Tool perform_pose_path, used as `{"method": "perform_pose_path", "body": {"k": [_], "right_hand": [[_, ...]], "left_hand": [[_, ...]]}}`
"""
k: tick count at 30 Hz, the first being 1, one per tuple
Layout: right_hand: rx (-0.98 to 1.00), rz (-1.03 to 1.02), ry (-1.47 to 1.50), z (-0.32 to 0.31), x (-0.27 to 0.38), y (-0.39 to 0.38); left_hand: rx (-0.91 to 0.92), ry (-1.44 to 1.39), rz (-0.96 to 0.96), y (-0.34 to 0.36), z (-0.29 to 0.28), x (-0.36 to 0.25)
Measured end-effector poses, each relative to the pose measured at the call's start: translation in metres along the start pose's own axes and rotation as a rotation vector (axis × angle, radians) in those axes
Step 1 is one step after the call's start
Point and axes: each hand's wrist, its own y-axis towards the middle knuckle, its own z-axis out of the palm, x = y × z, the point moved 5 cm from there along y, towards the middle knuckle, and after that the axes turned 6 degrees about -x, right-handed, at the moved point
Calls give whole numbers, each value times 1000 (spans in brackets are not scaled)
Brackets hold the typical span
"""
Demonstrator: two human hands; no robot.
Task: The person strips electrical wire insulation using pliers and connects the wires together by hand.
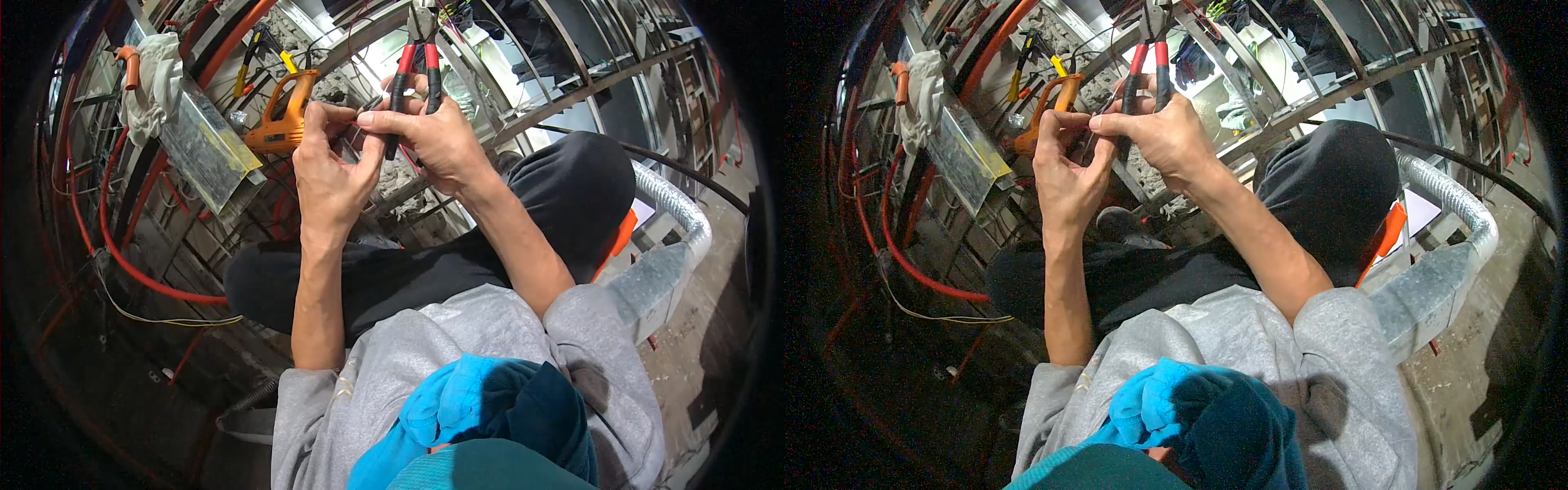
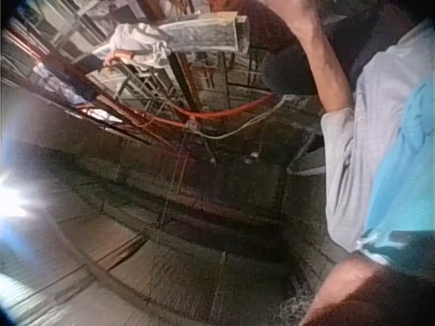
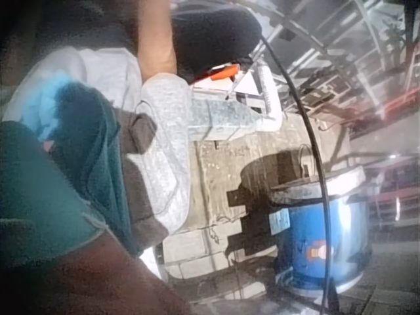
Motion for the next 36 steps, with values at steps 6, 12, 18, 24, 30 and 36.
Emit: {"method": "perform_pose_path", "body": {"k": [6, 12, 18, 24, 30, 36], "right_hand": [[-39, -58, 30, 2, -5, -2], [-57, -116, 54, 0, -7, 0], [-77, -136, 24, 2, -11, 2], [-52, -119, -8, 2, -11, 0], [-51, -93, -6, 4, -9, -1], [-86, -168, -21, 2, -11, 3]], "left_hand": [[-15, 45, -46, 1, 1, -1], [-50, 194, 13, 3, 3, -10], [-21, 366, 153, 1, -4, -10], [-17, 345, 211, 0, -7, -4], [-37, 355, 212, -2, -7, -8], [-56, 412, 274, -3, -2, -14]]}}
